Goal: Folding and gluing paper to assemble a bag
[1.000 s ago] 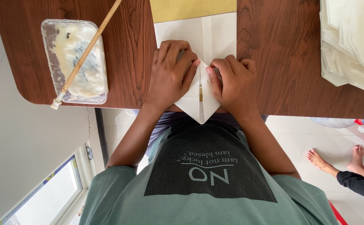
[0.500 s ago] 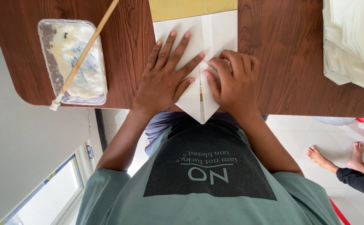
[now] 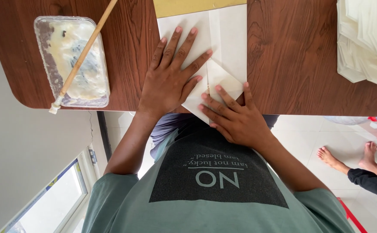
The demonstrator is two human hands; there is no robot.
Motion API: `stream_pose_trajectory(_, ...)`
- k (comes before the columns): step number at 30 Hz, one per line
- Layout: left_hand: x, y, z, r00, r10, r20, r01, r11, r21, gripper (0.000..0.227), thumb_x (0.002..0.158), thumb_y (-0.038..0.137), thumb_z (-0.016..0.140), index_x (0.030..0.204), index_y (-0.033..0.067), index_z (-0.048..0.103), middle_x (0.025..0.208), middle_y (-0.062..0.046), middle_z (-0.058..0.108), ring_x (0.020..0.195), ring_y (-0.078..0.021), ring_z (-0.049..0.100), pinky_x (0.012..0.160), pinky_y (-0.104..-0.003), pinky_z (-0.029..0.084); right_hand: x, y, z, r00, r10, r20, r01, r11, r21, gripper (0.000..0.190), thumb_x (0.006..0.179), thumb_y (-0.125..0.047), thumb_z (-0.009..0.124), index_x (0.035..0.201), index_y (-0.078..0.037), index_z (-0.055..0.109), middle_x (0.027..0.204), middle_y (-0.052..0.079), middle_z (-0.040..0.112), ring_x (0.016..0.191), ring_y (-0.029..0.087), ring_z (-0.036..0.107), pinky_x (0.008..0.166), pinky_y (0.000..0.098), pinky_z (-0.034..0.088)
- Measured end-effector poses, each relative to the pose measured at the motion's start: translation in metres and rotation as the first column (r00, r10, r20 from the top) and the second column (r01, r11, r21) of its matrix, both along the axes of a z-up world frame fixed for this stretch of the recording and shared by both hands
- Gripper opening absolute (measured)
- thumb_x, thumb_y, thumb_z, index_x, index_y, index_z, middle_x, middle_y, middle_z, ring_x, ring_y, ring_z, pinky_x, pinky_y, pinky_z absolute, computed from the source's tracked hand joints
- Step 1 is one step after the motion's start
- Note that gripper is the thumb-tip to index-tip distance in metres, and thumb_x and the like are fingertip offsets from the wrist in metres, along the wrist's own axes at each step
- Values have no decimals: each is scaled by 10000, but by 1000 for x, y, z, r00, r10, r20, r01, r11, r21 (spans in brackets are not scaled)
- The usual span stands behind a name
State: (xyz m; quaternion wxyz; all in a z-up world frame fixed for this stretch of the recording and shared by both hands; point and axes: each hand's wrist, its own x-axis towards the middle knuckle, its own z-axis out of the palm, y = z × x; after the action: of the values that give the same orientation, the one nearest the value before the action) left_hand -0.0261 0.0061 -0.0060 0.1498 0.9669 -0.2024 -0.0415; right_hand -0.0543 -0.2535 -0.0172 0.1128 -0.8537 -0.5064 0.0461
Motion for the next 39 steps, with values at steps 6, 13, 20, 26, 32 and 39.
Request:
stream_pose_trajectory(6, -1, 3, -2, 999, 10, 36, -8, 999, -49, 514, 1175, 443, 349, 1640, 250, 455, 1682, -134, 210, 1559, -378, 156, 1292, -537, 173, 2, -7, 7, 986, 148, -77, -134, 977, 165, 253, 1080, -356, 567, 1222, -178, 677, 1575, -5, 530, 1509, 312, 404, 1191, 725, 81)
stream_pose_trajectory(13, -6, 5, -9, 973, 73, 221, -2, 951, -309, 368, 1141, 322, 599, 1325, 22, 708, 1557, -192, 446, 1488, -399, 361, 1255, -544, 314, 36, 1, 30, 985, -147, -86, 169, 904, 392, 234, 992, -165, 692, 759, -147, 675, 849, -1, 741, 828, 200, 656, 912, 426, 395)
stream_pose_trajectory(20, -7, 7, -5, 949, 111, 293, 3, 932, -363, 256, 1076, 229, 611, 907, 39, 636, 1188, -118, 603, 1183, -327, 563, 1064, -571, 453, 79, 7, 23, 939, -292, -181, 328, 919, 221, 103, 1054, -210, 722, 1055, -107, 713, 958, 10, 627, 901, 231, 568, 788, 409, 370)
stream_pose_trajectory(26, -4, 15, -3, 985, 89, 146, 14, 809, -587, 162, 1024, 106, 721, 937, 2, 633, 1176, -144, 545, 1144, -379, 535, 1121, -605, 388, 89, 10, 22, 929, -294, -226, 327, 937, 124, 168, 1046, -278, 759, 960, -155, 684, 942, -40, 597, 888, 203, 538, 872, 429, 314)
stream_pose_trajectory(32, 0, 19, 0, 995, 55, 84, 15, 745, -667, 169, 990, 50, 750, 865, 17, 641, 1145, -144, 546, 1093, -339, 543, 1065, -504, 394, 92, 10, 21, 947, -248, -206, 279, 951, 136, 189, 1028, -329, 767, 988, -158, 697, 981, -20, 598, 923, 229, 512, 924, 447, 301)
stream_pose_trajectory(39, 2, 19, 3, 992, 77, 104, -28, 911, -412, 232, 943, 151, 788, 822, 86, 601, 1131, -53, 577, 1097, -305, 536, 832, -437, 398, 94, 12, 16, 951, -257, -170, 291, 932, 217, 205, 1009, -356, 818, 948, -176, 742, 1100, 6, 566, 1000, 256, 527, 977, 489, 274)
